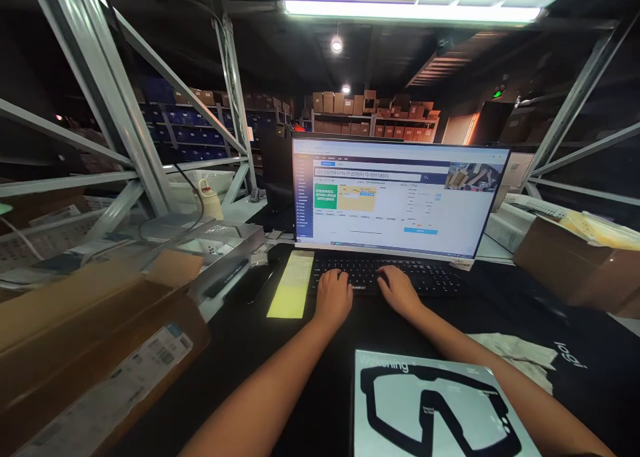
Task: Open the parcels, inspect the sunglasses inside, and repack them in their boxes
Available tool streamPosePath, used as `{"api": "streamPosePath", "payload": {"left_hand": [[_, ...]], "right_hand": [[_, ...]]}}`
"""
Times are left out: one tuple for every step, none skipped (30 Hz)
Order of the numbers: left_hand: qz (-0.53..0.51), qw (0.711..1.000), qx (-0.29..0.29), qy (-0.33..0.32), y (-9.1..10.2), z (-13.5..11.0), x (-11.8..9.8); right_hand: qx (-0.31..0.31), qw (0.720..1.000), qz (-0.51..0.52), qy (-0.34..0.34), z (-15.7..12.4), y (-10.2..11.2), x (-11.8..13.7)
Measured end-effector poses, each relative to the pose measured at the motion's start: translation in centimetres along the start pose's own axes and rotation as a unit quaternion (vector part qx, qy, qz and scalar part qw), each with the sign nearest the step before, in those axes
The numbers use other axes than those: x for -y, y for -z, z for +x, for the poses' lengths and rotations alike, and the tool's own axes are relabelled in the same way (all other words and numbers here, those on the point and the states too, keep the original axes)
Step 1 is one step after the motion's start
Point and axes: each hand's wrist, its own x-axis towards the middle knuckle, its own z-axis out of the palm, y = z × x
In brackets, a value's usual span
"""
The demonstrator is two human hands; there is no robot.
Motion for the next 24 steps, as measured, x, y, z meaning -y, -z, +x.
{"api": "streamPosePath", "payload": {"left_hand": [[-0.001,1.000,0.001,-0.001,0.0,0.0,0.0],[-0.001,1.000,0.002,-0.002,0.0,0.0,0.1],[-0.002,1.000,0.003,-0.003,0.0,0.0,0.1],[-0.003,1.000,0.005,-0.005,0.0,0.0,0.1],[-0.005,1.000,0.006,-0.006,0.0,0.1,0.1],[-0.007,1.000,0.006,-0.007,0.0,0.1,0.1],[-0.008,1.000,0.006,-0.007,0.0,0.1,0.2],[-0.011,1.000,0.006,-0.008,0.1,0.2,0.2],[-0.013,1.000,0.005,-0.008,0.1,0.2,0.2],[-0.016,1.000,0.004,-0.007,0.1,0.2,0.2],[-0.019,1.000,0.002,-0.007,0.1,0.2,0.2],[-0.022,1.000,0.000,-0.007,0.0,0.2,0.2],[-0.026,1.000,-0.002,-0.007,0.0,0.2,0.2],[-0.030,1.000,-0.005,-0.006,-0.1,0.2,0.2],[-0.034,0.999,-0.008,-0.006,-0.1,0.2,0.2],[-0.040,0.999,-0.012,-0.004,-0.2,0.2,0.3],[-0.045,0.999,-0.018,-0.002,-0.2,0.3,0.4],[-0.051,0.998,-0.026,0.003,-0.2,0.3,0.6],[-0.057,0.998,-0.037,0.010,-0.1,0.4,0.8],[-0.061,0.997,-0.049,0.018,0.0,0.4,1.1],[-0.064,0.995,-0.064,0.028,0.2,0.5,1.5],[-0.066,0.994,-0.078,0.039,0.3,0.5,1.8],[-0.066,0.992,-0.091,0.049,0.5,0.6,2.2],[-0.065,0.991,-0.102,0.057,0.6,0.6,2.5]], "right_hand": [[-0.001,1.000,0.005,-0.008,0.0,0.1,-0.4],[-0.004,1.000,0.010,-0.016,0.0,0.2,-0.9],[-0.009,1.000,0.013,-0.023,0.1,0.3,-1.3],[-0.015,0.999,0.017,-0.031,0.2,0.5,-1.7],[-0.021,0.999,0.019,-0.039,0.3,0.6,-2.2],[-0.027,0.998,0.021,-0.045,0.4,0.8,-2.5],[-0.032,0.998,0.022,-0.048,0.5,0.9,-2.8],[-0.035,0.998,0.022,-0.047,0.6,1.0,-3.0],[-0.037,0.998,0.022,-0.042,0.6,1.1,-3.1],[-0.039,0.998,0.023,-0.034,0.6,1.1,-3.1],[-0.040,0.999,0.023,-0.025,0.6,1.1,-3.0],[-0.042,0.999,0.024,-0.015,0.5,1.0,-2.8],[-0.045,0.999,0.025,-0.006,0.5,0.9,-2.5],[-0.047,0.999,0.026,0.001,0.4,0.8,-2.2],[-0.049,0.998,0.027,0.008,0.3,0.7,-1.9],[-0.049,0.998,0.027,0.015,0.2,0.6,-1.7],[-0.047,0.998,0.026,0.022,0.1,0.5,-1.4],[-0.043,0.998,0.023,0.029,0.0,0.5,-1.3],[-0.038,0.998,0.020,0.035,-0.1,0.4,-1.1],[-0.032,0.999,0.015,0.041,-0.2,0.4,-1.0],[-0.026,0.999,0.011,0.045,-0.2,0.5,-0.9],[-0.021,0.999,0.006,0.049,-0.3,0.5,-0.8],[-0.017,0.998,0.003,0.053,-0.3,0.5,-0.7],[-0.012,0.998,0.001,0.057,-0.3,0.6,-0.5]]}}
